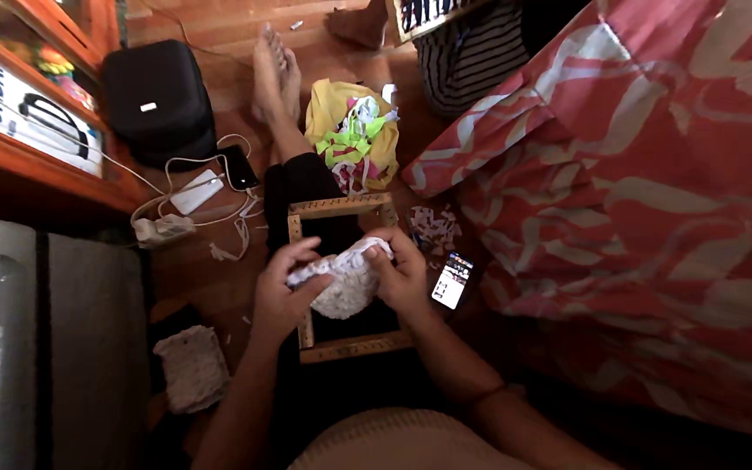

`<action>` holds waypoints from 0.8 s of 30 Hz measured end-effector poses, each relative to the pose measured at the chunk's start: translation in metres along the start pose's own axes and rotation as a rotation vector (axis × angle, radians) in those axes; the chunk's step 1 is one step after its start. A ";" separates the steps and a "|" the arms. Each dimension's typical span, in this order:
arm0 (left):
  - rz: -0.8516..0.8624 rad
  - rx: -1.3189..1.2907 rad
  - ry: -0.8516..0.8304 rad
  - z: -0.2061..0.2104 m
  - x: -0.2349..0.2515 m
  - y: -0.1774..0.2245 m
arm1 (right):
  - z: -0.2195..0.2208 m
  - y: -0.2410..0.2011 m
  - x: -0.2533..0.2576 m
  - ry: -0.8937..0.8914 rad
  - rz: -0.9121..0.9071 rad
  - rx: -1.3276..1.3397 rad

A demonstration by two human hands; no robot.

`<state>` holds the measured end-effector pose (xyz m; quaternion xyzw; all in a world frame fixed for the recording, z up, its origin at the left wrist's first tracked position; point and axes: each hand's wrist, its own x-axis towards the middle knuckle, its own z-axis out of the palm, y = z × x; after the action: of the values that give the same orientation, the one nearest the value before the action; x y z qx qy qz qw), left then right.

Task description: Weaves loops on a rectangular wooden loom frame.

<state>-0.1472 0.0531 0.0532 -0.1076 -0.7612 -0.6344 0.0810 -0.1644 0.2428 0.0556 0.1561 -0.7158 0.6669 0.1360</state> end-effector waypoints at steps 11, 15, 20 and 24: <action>-0.119 -0.101 0.037 0.002 0.001 0.007 | -0.013 0.002 0.007 -0.210 -0.063 -0.171; -0.074 -0.096 0.000 0.004 0.000 0.006 | -0.005 0.002 0.000 -0.031 -0.028 -0.126; -0.126 -0.248 0.054 0.005 -0.002 0.000 | -0.014 -0.002 0.004 -0.260 0.115 -0.176; -0.095 -0.196 0.080 0.009 -0.004 0.003 | -0.016 -0.003 0.008 -0.399 0.052 -0.262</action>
<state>-0.1427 0.0618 0.0536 -0.0536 -0.6958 -0.7128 0.0701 -0.1712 0.2584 0.0624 0.2475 -0.8127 0.5275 -0.0061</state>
